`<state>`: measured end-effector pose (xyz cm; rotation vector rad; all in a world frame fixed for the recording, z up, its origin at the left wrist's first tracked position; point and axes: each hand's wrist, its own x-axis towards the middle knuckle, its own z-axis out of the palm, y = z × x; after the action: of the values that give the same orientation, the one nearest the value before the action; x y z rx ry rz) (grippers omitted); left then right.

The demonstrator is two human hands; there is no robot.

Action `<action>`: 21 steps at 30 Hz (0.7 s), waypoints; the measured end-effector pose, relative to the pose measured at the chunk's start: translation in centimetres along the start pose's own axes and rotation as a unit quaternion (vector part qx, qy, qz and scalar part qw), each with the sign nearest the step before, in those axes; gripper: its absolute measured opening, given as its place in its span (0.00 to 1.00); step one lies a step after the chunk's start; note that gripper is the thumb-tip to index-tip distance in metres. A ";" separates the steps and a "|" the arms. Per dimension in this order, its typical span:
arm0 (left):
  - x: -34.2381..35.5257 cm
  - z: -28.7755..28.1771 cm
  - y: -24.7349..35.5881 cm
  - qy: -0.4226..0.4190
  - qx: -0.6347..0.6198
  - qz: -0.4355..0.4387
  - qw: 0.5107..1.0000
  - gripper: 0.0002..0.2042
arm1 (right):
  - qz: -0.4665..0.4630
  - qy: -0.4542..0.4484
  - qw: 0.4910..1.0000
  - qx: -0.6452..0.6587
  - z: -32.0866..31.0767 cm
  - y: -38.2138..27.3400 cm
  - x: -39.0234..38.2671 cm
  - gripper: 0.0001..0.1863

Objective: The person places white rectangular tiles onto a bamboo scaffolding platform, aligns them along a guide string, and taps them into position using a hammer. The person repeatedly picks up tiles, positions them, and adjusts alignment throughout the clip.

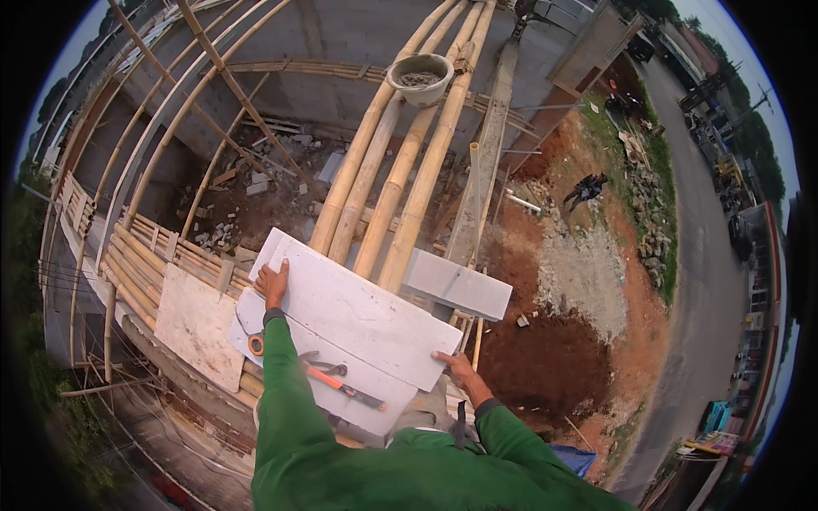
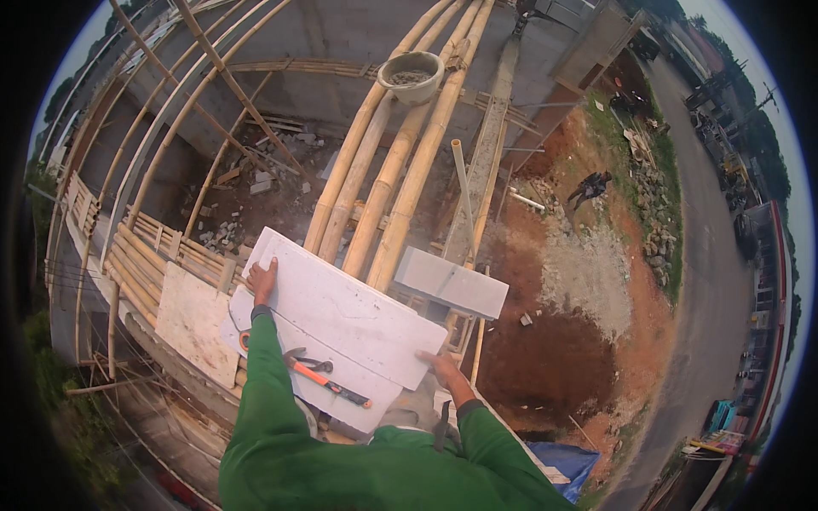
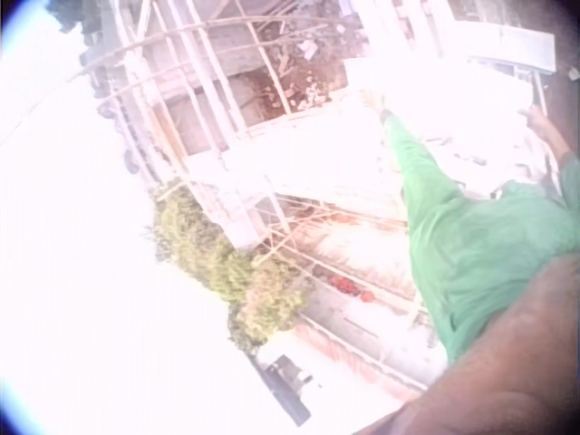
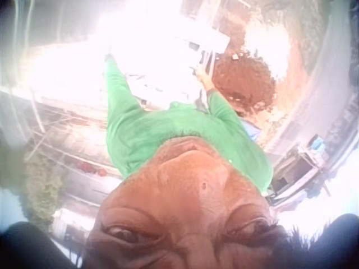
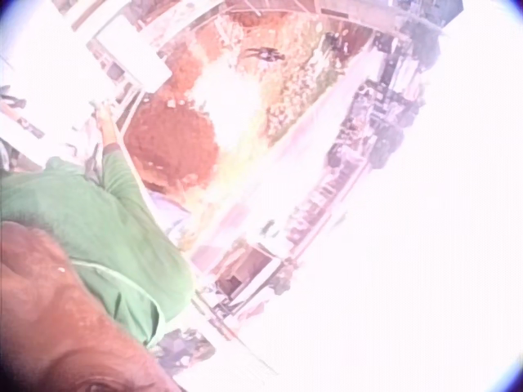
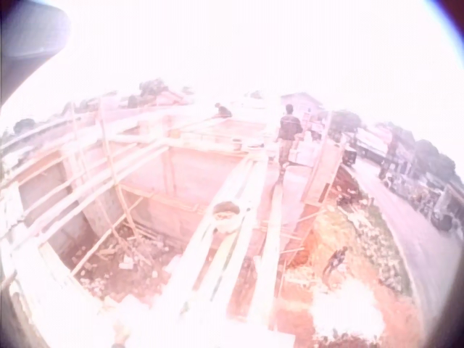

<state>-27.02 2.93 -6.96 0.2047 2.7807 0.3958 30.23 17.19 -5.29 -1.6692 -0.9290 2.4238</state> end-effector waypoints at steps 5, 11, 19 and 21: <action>-0.5 -2.0 2.7 -0.024 -0.046 -0.059 0.997 0.56 | -0.017 -0.005 0.998 -0.054 -0.5 -0.4 0.4 0.35; -2.6 -3.2 3.3 -0.006 -0.149 -0.079 0.986 0.59 | -0.129 0.028 0.986 -0.106 -1.1 -4.8 -2.6 0.39; -9.3 -3.2 -0.5 0.009 -0.697 -0.018 0.717 0.41 | -0.392 0.094 0.853 -0.332 -1.1 -8.2 -8.2 0.44; -10.3 -3.2 -1.3 -0.012 -0.715 -0.014 0.699 0.43 | -0.405 0.086 0.847 -0.335 -1.3 -7.7 -8.2 0.43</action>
<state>-18.59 -1.02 -1.44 -0.2203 1.6429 2.2365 32.59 21.00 5.10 -1.1628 -2.0678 1.4251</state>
